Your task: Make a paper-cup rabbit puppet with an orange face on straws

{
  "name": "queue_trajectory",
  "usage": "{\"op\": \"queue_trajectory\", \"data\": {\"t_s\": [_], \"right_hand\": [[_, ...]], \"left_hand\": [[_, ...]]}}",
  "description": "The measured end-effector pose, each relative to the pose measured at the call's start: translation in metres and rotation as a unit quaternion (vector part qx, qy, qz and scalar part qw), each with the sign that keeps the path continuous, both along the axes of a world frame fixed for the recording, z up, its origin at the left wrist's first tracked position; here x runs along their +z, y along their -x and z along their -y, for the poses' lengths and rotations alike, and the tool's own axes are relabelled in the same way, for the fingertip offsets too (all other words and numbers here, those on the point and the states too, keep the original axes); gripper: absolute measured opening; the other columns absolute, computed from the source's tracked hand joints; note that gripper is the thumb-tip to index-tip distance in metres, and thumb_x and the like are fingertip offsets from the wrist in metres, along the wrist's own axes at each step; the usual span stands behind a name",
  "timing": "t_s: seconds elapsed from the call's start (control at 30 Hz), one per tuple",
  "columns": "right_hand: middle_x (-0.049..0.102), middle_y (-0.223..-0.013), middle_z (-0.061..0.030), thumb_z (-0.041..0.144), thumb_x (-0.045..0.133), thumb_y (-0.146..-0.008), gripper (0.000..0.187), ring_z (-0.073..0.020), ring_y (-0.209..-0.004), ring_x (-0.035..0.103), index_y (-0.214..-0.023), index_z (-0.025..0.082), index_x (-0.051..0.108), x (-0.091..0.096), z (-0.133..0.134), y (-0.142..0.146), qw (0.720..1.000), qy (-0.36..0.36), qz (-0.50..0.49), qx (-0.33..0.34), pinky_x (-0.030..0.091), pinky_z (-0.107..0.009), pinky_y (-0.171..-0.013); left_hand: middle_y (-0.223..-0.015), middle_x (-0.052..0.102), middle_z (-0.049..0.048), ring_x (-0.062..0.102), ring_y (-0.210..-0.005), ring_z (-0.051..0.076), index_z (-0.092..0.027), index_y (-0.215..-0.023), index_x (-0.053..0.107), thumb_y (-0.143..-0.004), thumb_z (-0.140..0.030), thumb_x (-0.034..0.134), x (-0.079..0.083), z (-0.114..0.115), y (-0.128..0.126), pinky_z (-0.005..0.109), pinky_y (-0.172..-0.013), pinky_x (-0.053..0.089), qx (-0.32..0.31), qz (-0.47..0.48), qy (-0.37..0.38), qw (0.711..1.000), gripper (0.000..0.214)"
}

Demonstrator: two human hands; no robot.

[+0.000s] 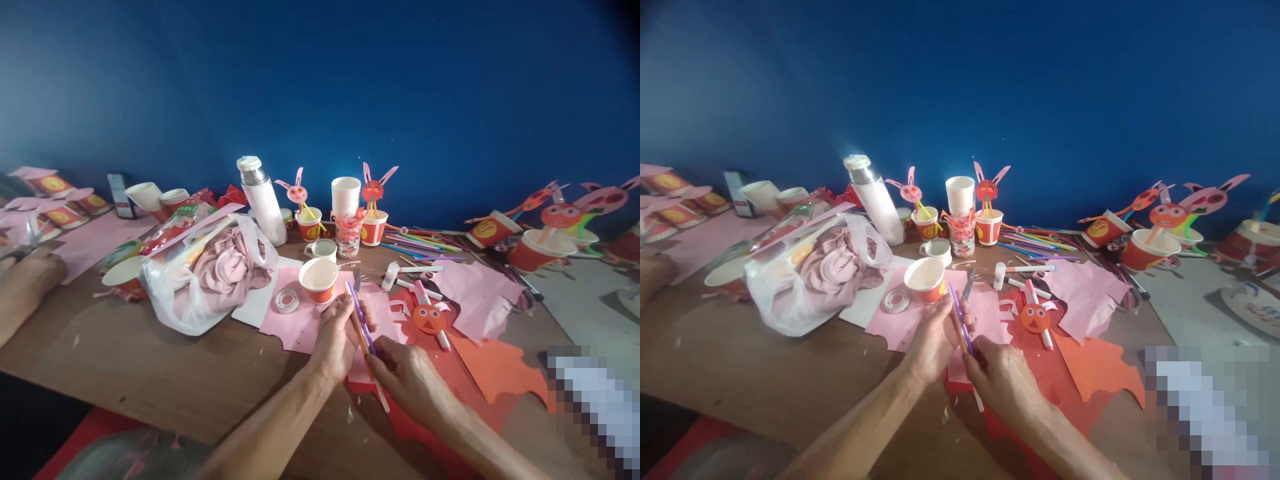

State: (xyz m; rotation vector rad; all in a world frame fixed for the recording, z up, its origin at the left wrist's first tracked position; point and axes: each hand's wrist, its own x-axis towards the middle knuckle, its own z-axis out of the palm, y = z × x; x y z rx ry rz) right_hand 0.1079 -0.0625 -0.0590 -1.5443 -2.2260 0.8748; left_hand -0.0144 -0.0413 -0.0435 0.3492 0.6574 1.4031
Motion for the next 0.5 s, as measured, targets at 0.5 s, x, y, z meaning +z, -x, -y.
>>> {"op": "queue_trajectory", "data": {"t_s": [0.5], "right_hand": [[0.034,-0.052,0.0067,0.03,0.041,-0.083,0.026,-0.0092,-0.05,0.033,-0.06,0.02,0.037,-0.0074,-0.0011,-0.0056,0.991,0.067,-0.112,0.01,0.023,-0.021,-0.046]], "left_hand": [[-0.064,0.062,0.0029,0.06,-0.056,0.013,-0.012,-0.077,0.056,-0.081,-0.013,0.048,-0.0055,-0.0017,0.0053,0.031,-0.065,0.049,-0.037,-0.039,0.004,0.999,0.008]]}}
